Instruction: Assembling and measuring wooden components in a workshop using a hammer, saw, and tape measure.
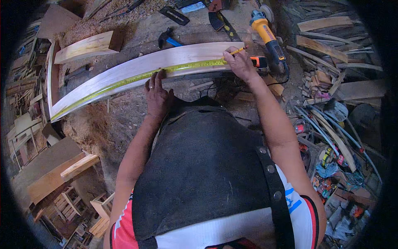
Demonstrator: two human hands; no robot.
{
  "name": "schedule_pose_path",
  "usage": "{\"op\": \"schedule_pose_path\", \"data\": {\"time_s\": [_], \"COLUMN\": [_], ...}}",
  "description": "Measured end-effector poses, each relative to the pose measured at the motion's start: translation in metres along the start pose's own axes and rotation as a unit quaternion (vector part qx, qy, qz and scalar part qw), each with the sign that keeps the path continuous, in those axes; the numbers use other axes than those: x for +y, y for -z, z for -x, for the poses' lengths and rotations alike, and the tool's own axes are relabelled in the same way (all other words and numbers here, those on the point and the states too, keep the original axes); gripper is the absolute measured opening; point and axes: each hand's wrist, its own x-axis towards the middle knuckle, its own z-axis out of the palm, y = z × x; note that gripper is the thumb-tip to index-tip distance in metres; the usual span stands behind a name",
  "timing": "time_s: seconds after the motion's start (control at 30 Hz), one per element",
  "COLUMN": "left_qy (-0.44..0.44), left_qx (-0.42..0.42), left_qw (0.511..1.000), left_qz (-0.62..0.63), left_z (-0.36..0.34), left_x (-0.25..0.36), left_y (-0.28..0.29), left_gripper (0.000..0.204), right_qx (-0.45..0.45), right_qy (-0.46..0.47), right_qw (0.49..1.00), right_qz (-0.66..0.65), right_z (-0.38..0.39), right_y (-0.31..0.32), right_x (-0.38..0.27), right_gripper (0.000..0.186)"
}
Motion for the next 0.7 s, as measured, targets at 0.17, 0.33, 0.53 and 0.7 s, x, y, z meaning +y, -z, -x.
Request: {"op": "schedule_pose_path", "data": {"time_s": [0.17, 0.33, 0.53, 0.7], "left_qy": [0.006, 0.030, 0.024, 0.018], "left_qx": [-0.011, -0.012, 0.000, -0.015], "left_qw": [1.000, 0.999, 1.000, 1.000], "left_qz": [-0.014, -0.008, 0.003, 0.004], "left_z": [-0.0014, -0.0023, -0.0019, -0.0018], "left_x": [0.0013, 0.0046, 0.0025, -0.0010], "left_y": [0.0004, 0.0010, 0.0005, -0.0016], "left_gripper": [0.089, 0.089, 0.089, 0.090], "right_qx": [-0.003, 0.008, 0.005, 0.014], "right_qy": [0.004, 0.030, 0.066, 0.094], "right_qw": [1.000, 0.999, 0.997, 0.994], "right_qz": [0.006, 0.023, 0.046, 0.053], "right_z": [-0.0005, -0.0011, -0.0001, 0.0001], "right_y": [-0.0005, -0.0014, 0.0000, 0.0008], "right_x": [0.0028, 0.0050, 0.0044, 0.0034], "right_gripper": [0.033, 0.033, 0.034, 0.034]}}
